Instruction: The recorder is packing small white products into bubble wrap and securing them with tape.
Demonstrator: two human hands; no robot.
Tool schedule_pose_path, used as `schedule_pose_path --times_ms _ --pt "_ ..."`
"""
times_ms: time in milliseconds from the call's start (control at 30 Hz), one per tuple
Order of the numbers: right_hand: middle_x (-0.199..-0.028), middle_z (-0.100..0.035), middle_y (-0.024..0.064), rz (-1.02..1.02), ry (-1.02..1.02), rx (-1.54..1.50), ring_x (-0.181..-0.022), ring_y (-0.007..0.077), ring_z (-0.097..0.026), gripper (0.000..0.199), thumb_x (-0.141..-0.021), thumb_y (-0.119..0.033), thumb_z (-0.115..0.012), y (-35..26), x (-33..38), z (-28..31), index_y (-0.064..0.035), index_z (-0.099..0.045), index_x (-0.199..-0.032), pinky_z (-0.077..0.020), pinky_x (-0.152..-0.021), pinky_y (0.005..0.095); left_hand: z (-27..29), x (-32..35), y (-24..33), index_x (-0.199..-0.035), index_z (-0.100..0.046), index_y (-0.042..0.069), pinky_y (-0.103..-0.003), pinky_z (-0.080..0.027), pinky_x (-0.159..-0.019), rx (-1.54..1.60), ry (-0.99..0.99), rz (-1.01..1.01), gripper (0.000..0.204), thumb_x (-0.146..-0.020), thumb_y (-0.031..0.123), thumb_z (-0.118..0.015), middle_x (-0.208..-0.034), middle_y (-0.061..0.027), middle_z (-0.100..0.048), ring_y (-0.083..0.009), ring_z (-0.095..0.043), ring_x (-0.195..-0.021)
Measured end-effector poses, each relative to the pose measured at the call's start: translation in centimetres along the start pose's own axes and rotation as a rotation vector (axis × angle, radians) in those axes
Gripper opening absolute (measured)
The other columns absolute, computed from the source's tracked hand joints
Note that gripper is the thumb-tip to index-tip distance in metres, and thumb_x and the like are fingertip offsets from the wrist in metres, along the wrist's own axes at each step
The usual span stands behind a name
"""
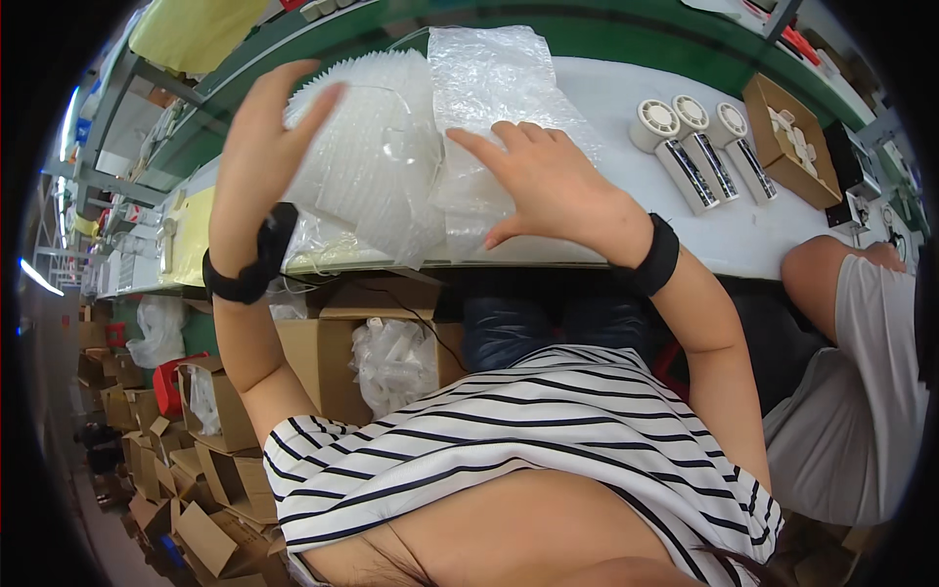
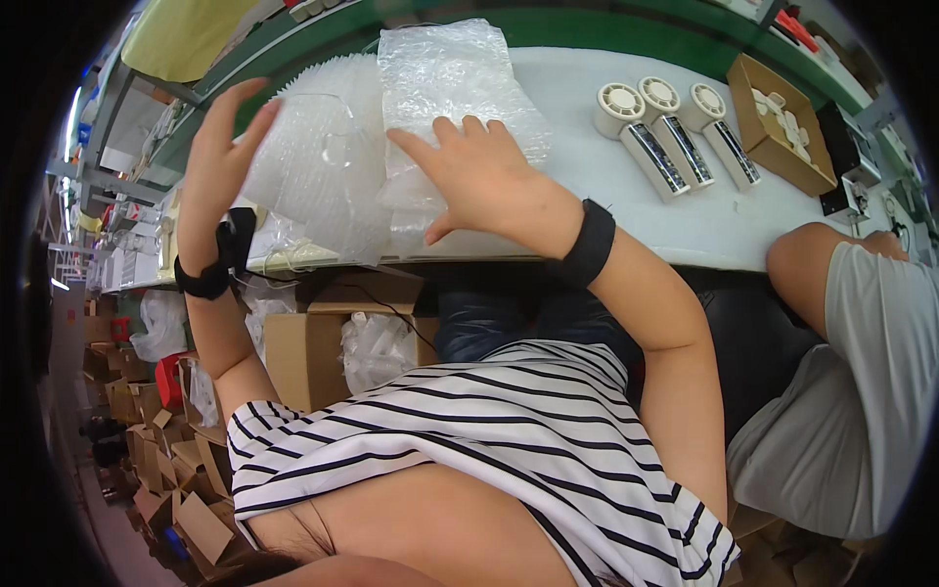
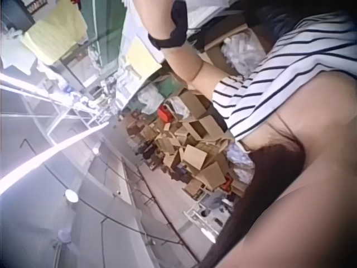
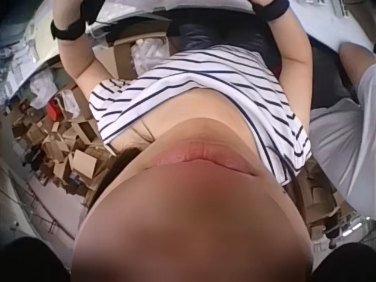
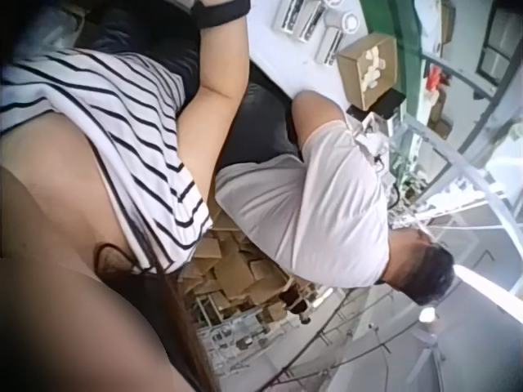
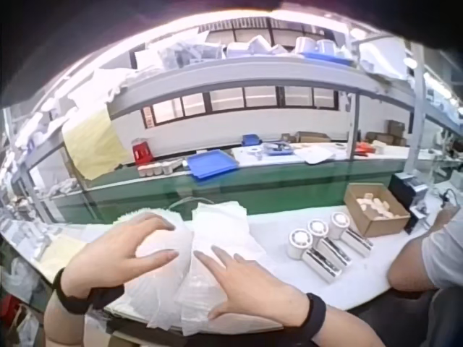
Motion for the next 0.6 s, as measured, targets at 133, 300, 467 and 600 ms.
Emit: schedule_pose_path --times_ms 133,300,467,600 --pt "-0.12 -0.046 0.0193 0.031 0.116 -0.211 -0.1 0.0353 -0.052 0.092 -0.057 -0.038 -0.078 1.9 0.4 1.9 -0.0134 -0.032 -0.132 -0.0433 -0.085 0.0405 -3.5 -1.2 7.7 -0.112 -0.052 0.0 -0.031 -0.039 -0.088 0.216 -0.294 -0.194 0.04 -0.086 0.031 -0.054 -0.112 -0.0151 -0.055 -0.0274 -0.052 -0.104" --pt "-0.124 -0.044 0.0205 0.023 0.097 -0.248 -0.1 0.0358 -0.053 0.073 -0.062 -0.039 -0.075 3.2 0.9 1.9 -0.0054 -0.046 -0.12 -0.0452 -0.083 0.0379 -12.2 -4.8 9.5 -0.104 -0.055 -0.003 -0.039 -0.044 -0.081 0.068 -0.458 -0.352 0.035 -0.084 0.024 -0.048 -0.1 -0.0206 -0.058 -0.0345 -0.056 -0.093" --pt "-0.117 -0.052 0.0135 0.058 0.401 -0.359 -0.098 0.0316 -0.055 0.047 -0.074 -0.032 -0.068 7.0 5.1 5.5 0.0027 -0.056 -0.103 -0.0449 -0.081 0.0369 -19.3 -3.0 8.7 -0.1 -0.056 -0.005 -0.04 -0.046 -0.077 -0.133 -0.809 -0.254 0.038 -0.081 0.027 -0.053 -0.096 -0.0214 -0.059 -0.0336 -0.057 -0.089" --pt "-0.102 -0.059 0.0162 -0.443 0.396 -0.131 -0.094 0.0317 -0.056 0.038 -0.076 -0.027 -0.065 15.2 11.4 5.5 0.0028 -0.058 -0.098 -0.0454 -0.078 0.0367 -14.2 -1.9 12.7 -0.095 -0.058 -0.005 -0.041 -0.047 -0.074 -0.104 -0.326 -0.443 0.04 -0.08 0.032 -0.054 -0.088 -0.0207 -0.06 -0.0327 -0.058 -0.084"
Point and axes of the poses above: each hand's wrist, its own x-axis away from the middle knuckle, its own z-axis out of the back of the hand, y = z × x, the point moved 9 cm from there along -x, towards the middle knuckle
